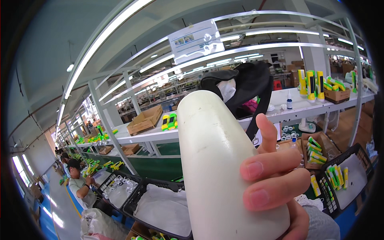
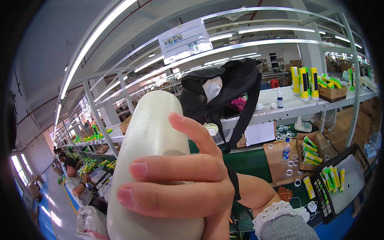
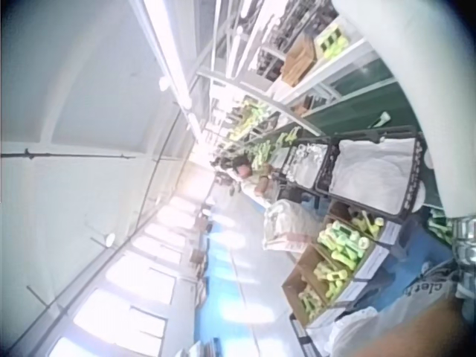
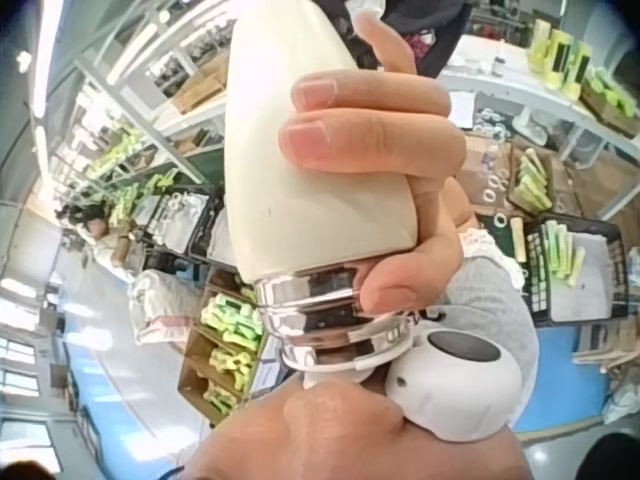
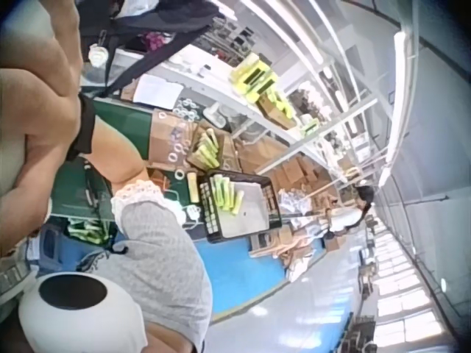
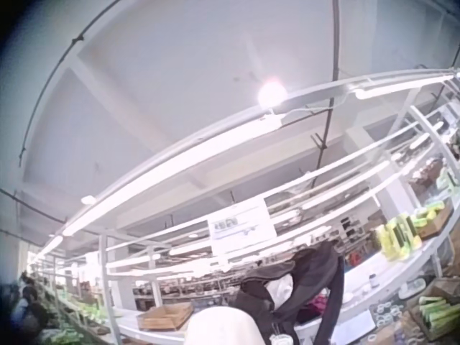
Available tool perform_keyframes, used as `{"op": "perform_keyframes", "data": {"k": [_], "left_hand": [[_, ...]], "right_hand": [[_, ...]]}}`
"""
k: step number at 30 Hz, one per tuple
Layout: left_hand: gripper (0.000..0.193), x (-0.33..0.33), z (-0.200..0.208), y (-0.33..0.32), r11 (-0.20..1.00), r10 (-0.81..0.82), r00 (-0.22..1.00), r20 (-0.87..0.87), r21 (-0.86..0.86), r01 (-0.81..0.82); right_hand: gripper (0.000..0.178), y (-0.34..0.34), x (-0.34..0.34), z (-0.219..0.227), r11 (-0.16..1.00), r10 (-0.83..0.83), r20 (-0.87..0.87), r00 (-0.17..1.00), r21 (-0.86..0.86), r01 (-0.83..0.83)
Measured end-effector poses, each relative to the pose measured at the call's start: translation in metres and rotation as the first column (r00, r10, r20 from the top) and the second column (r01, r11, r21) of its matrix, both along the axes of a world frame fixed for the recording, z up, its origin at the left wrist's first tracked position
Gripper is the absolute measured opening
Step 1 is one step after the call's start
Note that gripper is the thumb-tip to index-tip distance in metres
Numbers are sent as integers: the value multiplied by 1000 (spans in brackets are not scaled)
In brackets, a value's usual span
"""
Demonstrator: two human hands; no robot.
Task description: Assembling the outer casing and components of green and yellow plastic flashlights on a factory conveyor belt.
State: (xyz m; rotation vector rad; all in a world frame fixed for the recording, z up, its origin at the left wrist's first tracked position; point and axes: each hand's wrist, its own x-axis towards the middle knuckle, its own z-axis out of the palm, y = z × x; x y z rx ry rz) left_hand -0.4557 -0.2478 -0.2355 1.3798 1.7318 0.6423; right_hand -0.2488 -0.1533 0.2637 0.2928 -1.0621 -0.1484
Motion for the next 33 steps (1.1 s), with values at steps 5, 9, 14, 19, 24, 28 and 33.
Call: {"op": "perform_keyframes", "data": {"k": [5, 9, 14, 19, 24, 28, 33], "left_hand": [[24, -12, 5, 14, 996, -88, 996, 9, 8, 88], [24, -18, 9, 24, 990, -138, 990, 27, 13, 137], [24, -21, 27, 55, 966, -256, 966, 23, 51, 255], [23, -20, 43, 73, 951, -302, 952, 48, 77, 298], [23, -39, 75, 67, 931, -361, 933, 10, 57, 360], [23, -60, 103, 45, 926, -379, 925, -17, -4, 379], [23, -62, 145, 3, 892, -444, 896, -15, -105, 440]], "right_hand": [[27, 14, 0, 2, 986, -98, 149, 984, 151, 76], [27, 19, -20, 2, 989, -108, 185, 977, 116, 87], [20, 10, -43, 9, 995, -38, 79, 996, 100, 30], [17, 8, -57, -8, 999, 17, 268, 963, -43, -6], [22, 3, -49, -17, 987, -3, 431, 902, -144, 72], [35, -1, -28, -18, 973, -5, 713, 701, -160, 169], [43, -60, -32, -5, 832, 287, 684, 670, -525, 179]]}}
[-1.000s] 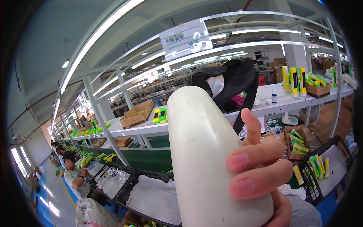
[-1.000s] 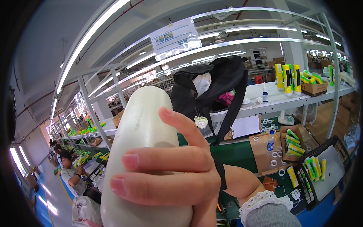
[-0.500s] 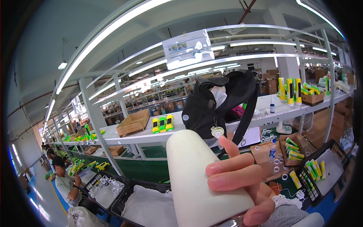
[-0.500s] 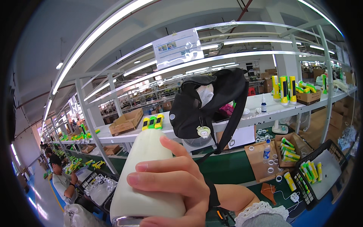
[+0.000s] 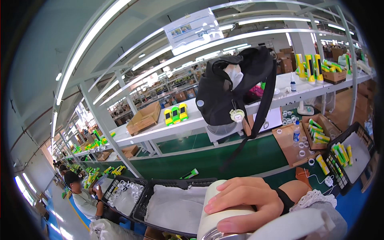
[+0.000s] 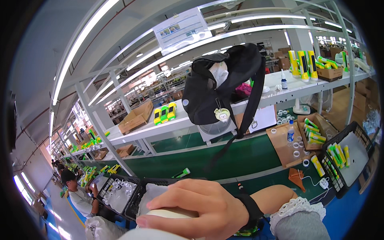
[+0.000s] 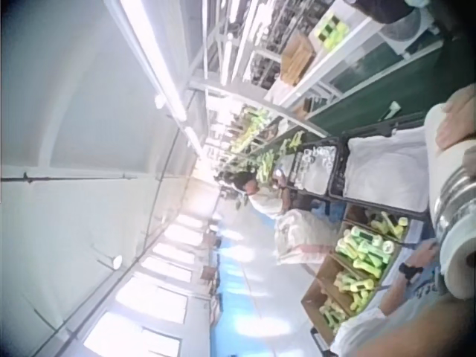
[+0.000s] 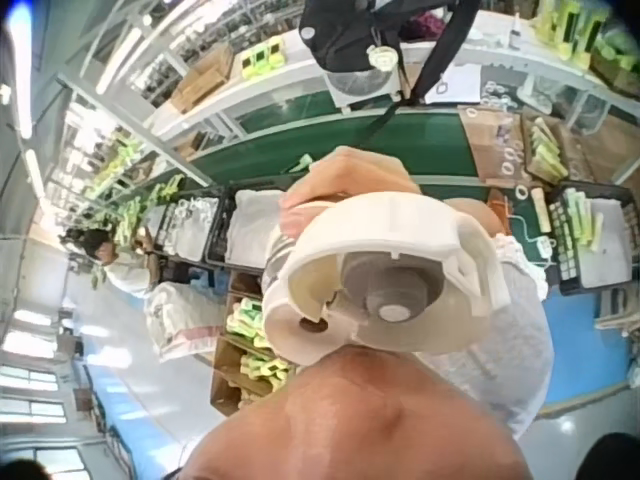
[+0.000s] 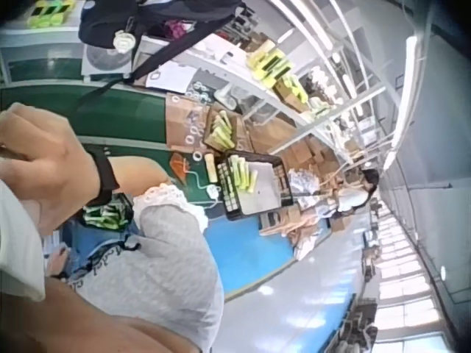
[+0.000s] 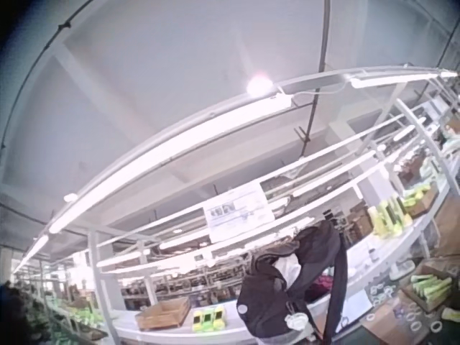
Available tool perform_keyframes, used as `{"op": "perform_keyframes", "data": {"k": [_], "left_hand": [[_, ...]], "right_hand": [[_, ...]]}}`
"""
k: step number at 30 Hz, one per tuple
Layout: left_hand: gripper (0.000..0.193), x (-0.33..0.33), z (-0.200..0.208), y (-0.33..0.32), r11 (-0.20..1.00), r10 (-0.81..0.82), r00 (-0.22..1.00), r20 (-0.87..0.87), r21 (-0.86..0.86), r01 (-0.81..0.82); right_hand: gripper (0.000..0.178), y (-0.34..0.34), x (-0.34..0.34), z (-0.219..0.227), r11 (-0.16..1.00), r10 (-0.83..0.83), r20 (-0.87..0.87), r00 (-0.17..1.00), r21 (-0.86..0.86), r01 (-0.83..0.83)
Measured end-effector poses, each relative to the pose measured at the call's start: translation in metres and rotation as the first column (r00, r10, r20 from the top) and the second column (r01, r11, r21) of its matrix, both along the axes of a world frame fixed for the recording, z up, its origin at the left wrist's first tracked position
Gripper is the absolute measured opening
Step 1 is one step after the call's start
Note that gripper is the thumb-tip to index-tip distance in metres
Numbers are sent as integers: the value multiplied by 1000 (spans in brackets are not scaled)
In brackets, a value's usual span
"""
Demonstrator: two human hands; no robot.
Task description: Assembling the outer casing and components of green and yellow plastic flashlights on a factory conveyor belt.
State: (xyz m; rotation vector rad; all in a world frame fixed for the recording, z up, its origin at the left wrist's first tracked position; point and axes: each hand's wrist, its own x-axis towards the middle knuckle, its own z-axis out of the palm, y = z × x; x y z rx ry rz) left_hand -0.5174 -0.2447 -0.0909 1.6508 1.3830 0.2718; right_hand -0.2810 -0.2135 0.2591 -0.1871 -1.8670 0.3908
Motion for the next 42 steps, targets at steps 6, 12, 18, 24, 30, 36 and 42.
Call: {"op": "perform_keyframes", "data": {"k": [6, 12, 18, 24, 30, 36, 42], "left_hand": [[32, 21, 174, 29, 764, -179, 854, 488, 616, -193], [96, 103, 196, 75, 975, -46, 599, 800, 167, -148], [56, 153, 170, 93, 573, -810, 459, 365, 661, 485], [27, 244, 165, 63, 753, -650, 645, 401, 452, 478], [45, 301, 123, 43, 153, -843, 439, -309, 646, 748], [51, 348, 113, 39, 179, -860, 468, -202, 740, 648], [57, 415, 8, 95, 811, -548, 746, 379, 459, 362]], "right_hand": [[39, 45, 25, -74, 558, 555, -122, 823, -680, -476], [63, 44, 48, -163, 841, 272, 330, 904, -538, -57], [67, 12, 109, -242, 760, 14, 262, 965, -630, 159], [65, -34, 180, -277, 716, -178, 372, 911, -586, 379], [60, -66, 229, -313, 700, -281, 298, 912, -587, 407], [61, -77, 252, -326, 589, -312, 251, 916, -706, 394], [64, -108, 294, -349, 480, -463, 293, 837, -710, 514]]}}
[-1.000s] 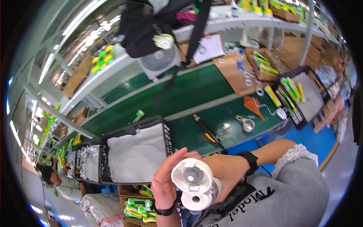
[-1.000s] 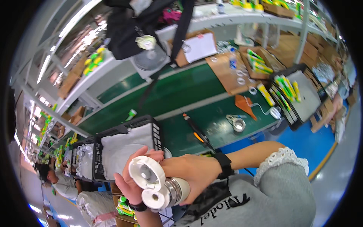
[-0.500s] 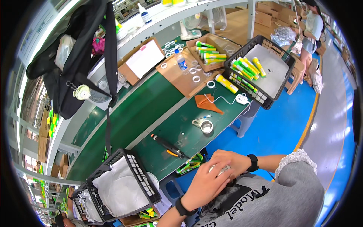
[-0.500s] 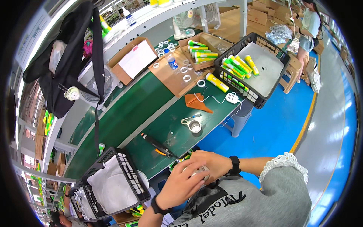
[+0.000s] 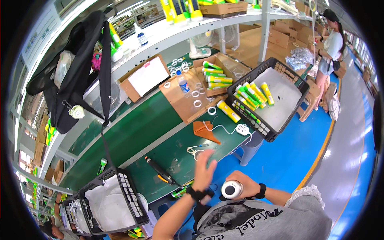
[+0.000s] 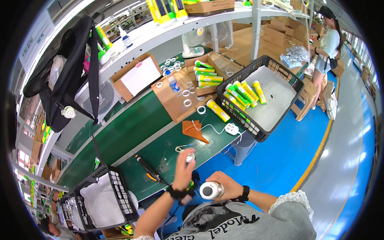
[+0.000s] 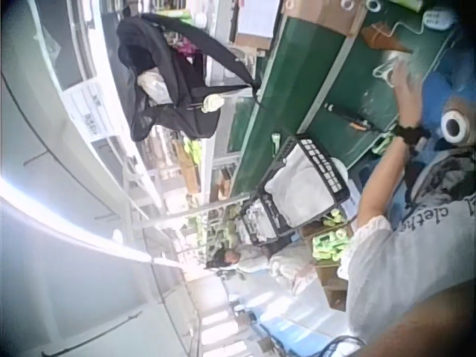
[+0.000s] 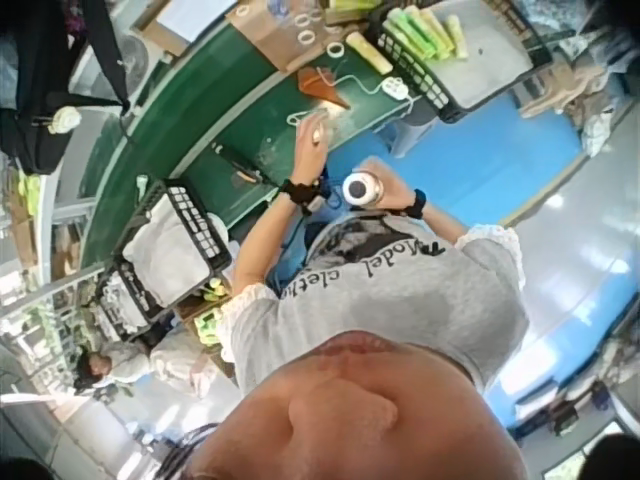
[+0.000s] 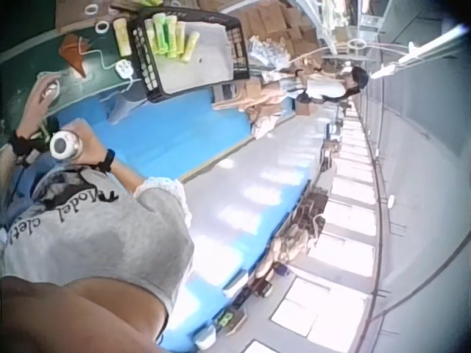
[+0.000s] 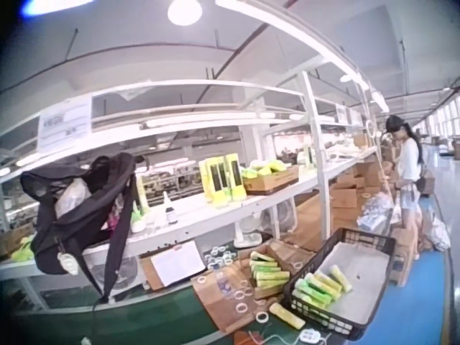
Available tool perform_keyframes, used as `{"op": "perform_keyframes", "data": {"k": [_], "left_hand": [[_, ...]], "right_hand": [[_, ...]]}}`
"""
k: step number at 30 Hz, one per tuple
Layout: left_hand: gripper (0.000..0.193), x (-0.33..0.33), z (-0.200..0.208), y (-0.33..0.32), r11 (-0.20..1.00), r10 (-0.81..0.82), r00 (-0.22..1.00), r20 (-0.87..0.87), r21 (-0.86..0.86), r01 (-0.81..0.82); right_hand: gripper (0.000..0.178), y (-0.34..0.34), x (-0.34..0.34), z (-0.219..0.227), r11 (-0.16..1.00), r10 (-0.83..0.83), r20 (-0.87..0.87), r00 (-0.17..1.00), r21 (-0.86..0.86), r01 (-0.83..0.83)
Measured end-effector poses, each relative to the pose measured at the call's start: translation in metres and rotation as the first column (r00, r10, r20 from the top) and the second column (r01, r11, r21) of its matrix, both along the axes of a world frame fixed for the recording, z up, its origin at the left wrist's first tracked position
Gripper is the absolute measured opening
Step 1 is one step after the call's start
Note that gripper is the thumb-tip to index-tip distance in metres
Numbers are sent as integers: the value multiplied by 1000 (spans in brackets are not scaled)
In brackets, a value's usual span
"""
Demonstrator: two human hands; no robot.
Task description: Assembling the outer casing and components of green and yellow plastic flashlights on a factory conveyor belt.
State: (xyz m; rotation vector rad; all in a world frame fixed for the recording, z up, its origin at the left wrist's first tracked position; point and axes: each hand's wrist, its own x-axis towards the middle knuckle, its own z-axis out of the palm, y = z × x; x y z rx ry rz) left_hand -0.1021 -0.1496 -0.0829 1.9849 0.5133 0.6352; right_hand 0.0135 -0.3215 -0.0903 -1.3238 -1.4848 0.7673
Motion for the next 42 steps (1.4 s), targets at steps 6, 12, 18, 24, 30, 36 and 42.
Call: {"op": "perform_keyframes", "data": {"k": [6, 12, 18, 24, 30, 36, 42], "left_hand": [[77, 22, -113, 66, 710, 313, 645, -698, 622, 329], [72, 52, -160, 83, 818, 257, 371, -893, 405, 408], [40, 46, -172, 95, 469, 423, 560, -712, 701, 538], [56, 43, -103, 78, 775, 281, 635, -720, 560, 292], [60, 73, 42, 13, 966, -65, 995, -76, -254, 43], [65, 30, 74, -6, 953, -247, 965, -85, -200, 227], [83, -3, 44, -18, 926, -128, 970, 206, -325, 191]], "right_hand": [[83, -49, 23, -11, 979, -191, 113, 975, -50, 198], [87, -68, 30, -14, 934, -334, 11, 942, -126, 333], [85, -52, 39, -6, 943, -322, 7, 947, -80, 322], [83, -24, 42, -9, 965, -258, 2, 966, -42, 258], [80, 14, 32, -17, 965, -206, -53, 977, -176, 194], [74, 50, 27, -2, 988, -117, -268, 956, -134, 84], [69, 61, 21, 16, 988, -8, -389, 921, -145, -53]]}}
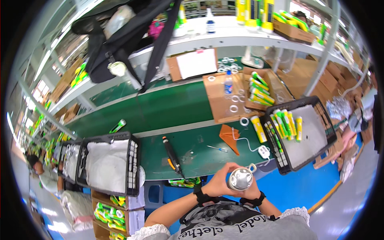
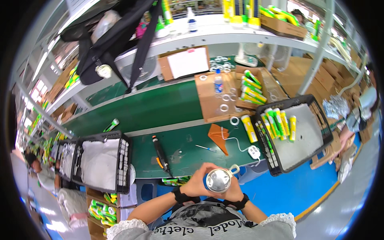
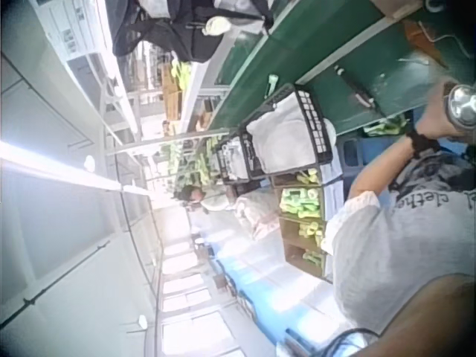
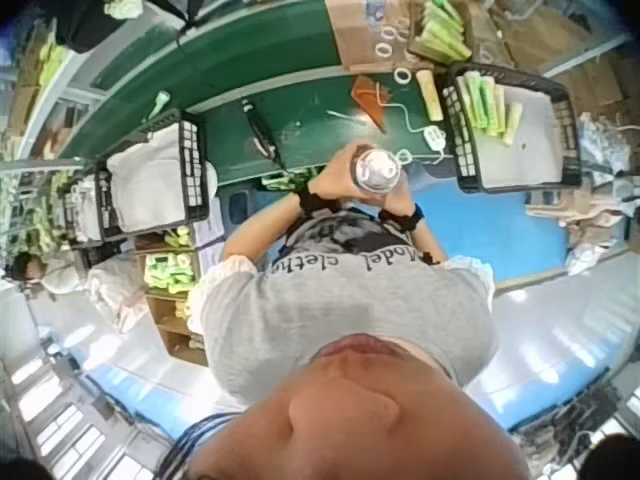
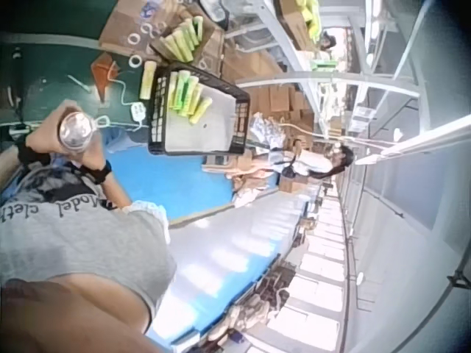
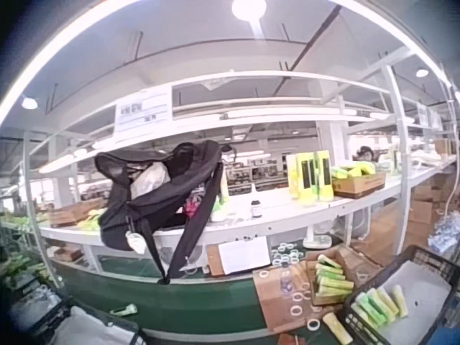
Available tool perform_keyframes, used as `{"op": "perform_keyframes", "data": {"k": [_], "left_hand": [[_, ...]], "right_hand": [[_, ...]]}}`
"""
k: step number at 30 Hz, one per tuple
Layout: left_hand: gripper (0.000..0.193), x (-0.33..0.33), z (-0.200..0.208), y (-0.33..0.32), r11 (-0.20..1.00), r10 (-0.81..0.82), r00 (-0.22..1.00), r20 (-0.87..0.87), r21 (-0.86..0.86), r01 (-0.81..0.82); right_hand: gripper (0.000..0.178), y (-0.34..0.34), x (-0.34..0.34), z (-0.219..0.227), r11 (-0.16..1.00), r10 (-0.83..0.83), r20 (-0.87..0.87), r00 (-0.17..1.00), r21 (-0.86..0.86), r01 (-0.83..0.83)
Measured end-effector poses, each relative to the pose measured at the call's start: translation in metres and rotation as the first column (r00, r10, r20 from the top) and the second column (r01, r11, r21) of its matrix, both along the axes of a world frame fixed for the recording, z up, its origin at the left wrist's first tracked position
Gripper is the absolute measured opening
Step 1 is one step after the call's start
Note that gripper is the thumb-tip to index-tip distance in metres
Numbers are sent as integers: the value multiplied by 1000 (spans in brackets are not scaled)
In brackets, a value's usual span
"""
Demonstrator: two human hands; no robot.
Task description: Assembling the outer casing and components of green and yellow plastic flashlights on a factory conveyor belt.
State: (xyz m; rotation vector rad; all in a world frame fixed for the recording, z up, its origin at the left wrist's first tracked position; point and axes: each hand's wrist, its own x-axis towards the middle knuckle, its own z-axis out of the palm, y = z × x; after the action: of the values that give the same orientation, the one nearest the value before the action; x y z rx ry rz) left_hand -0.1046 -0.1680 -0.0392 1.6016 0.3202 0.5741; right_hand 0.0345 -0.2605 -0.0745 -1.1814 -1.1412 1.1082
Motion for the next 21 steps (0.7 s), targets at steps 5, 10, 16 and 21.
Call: {"op": "perform_keyframes", "data": {"k": [5, 10, 16, 21], "left_hand": [[78, -10, 4, 5, 968, 77, 996, -37, 242, -66], [79, -21, 7, 8, 942, 86, 996, 0, 324, -82], [115, -22, -15, -10, 986, 82, 972, 220, 124, -111], [107, -32, -27, -8, 989, 98, 994, -40, 118, -93]], "right_hand": [[77, 6, -5, 13, 997, 58, -9, 998, -47, -58], [98, 11, -8, 6, 996, 89, -5, 996, 12, -89], [120, 14, -20, 41, 996, 85, -153, 985, 10, -85], [119, 20, -24, 51, 989, 146, -81, 986, -25, -149]]}}
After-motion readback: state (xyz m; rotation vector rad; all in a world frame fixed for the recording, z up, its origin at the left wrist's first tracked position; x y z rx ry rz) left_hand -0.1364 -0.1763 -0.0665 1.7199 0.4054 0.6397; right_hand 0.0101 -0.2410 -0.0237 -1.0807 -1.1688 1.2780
